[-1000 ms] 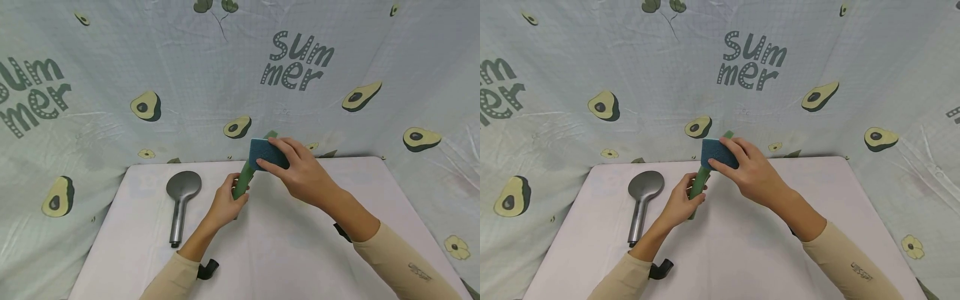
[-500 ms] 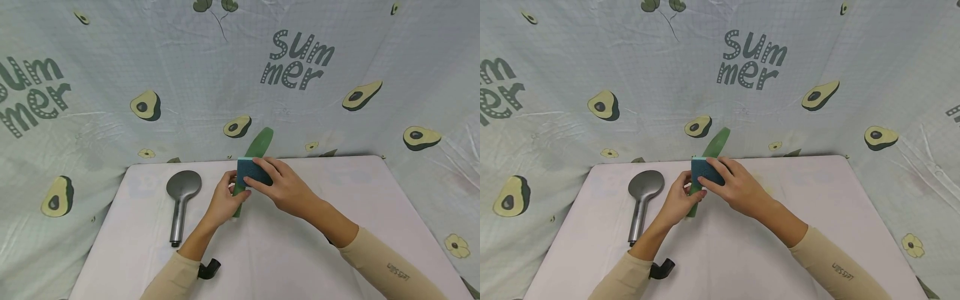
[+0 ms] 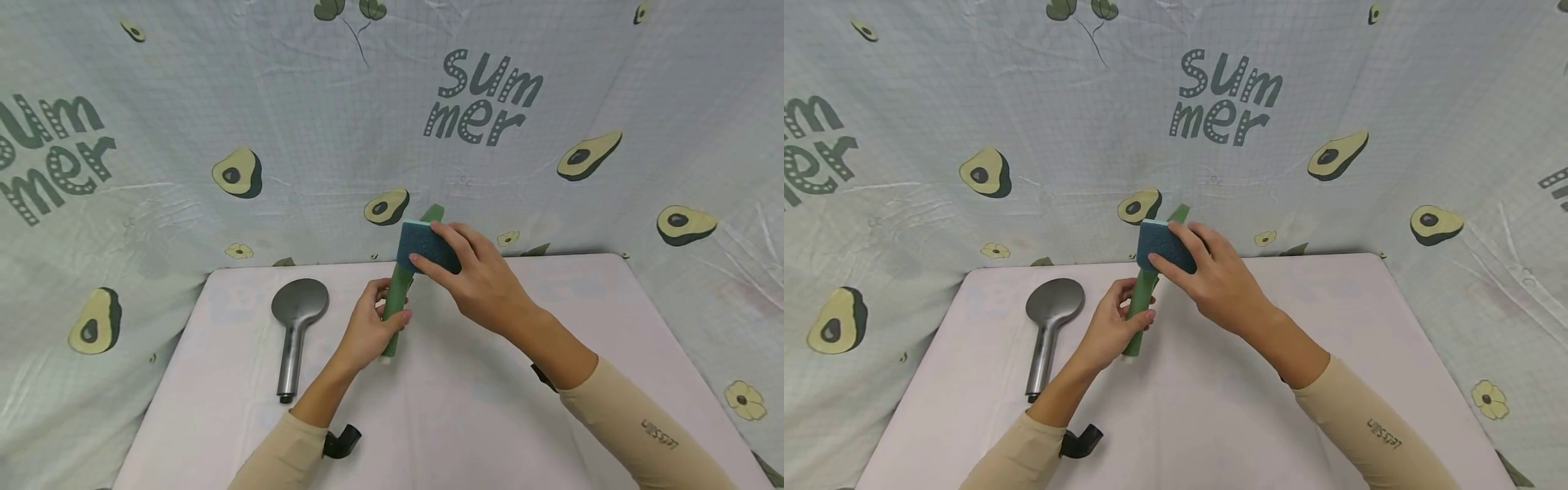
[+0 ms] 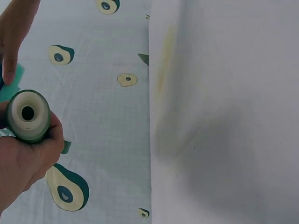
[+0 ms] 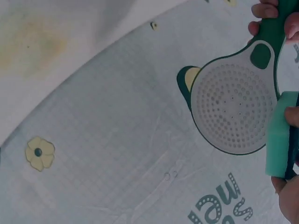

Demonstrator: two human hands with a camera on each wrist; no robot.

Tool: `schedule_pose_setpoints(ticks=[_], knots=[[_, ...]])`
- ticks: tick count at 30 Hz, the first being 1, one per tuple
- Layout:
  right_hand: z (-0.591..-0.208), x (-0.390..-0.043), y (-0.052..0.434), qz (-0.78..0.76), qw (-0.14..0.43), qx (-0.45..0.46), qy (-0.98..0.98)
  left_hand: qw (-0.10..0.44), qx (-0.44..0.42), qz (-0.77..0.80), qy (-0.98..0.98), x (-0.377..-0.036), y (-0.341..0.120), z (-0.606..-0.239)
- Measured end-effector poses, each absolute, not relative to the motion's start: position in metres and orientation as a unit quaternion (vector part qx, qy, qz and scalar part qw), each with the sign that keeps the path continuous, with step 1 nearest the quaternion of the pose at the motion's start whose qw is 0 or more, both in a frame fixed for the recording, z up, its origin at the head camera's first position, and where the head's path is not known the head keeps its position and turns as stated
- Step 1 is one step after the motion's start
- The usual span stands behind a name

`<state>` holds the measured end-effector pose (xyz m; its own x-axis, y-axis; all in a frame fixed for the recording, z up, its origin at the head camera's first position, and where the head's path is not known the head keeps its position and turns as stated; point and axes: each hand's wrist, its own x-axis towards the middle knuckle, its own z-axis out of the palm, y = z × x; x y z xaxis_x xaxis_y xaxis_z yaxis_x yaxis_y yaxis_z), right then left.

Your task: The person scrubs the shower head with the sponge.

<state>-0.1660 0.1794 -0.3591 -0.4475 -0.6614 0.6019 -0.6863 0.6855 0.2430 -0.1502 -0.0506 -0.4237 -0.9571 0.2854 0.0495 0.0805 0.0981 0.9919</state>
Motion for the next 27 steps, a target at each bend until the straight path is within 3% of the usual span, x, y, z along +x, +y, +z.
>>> schedule_pose_setpoints(ticks=[9, 18, 27], knots=[[-0.358, -0.162, 0.190, 0.145, 0.297, 0.381, -0.864, 0.133, 0.128, 0.721, 0.668, -0.151, -0.051, -0.427], [-0.359, -0.156, 0.204, 0.181, 0.311, 0.391, -0.847, 0.206, 0.141, 0.814, 0.525, -0.151, -0.052, -0.433], [-0.357, -0.150, 0.217, 0.209, 0.315, 0.366, -0.850, 0.237, 0.077, 0.828, 0.503, -0.148, -0.045, -0.438]])
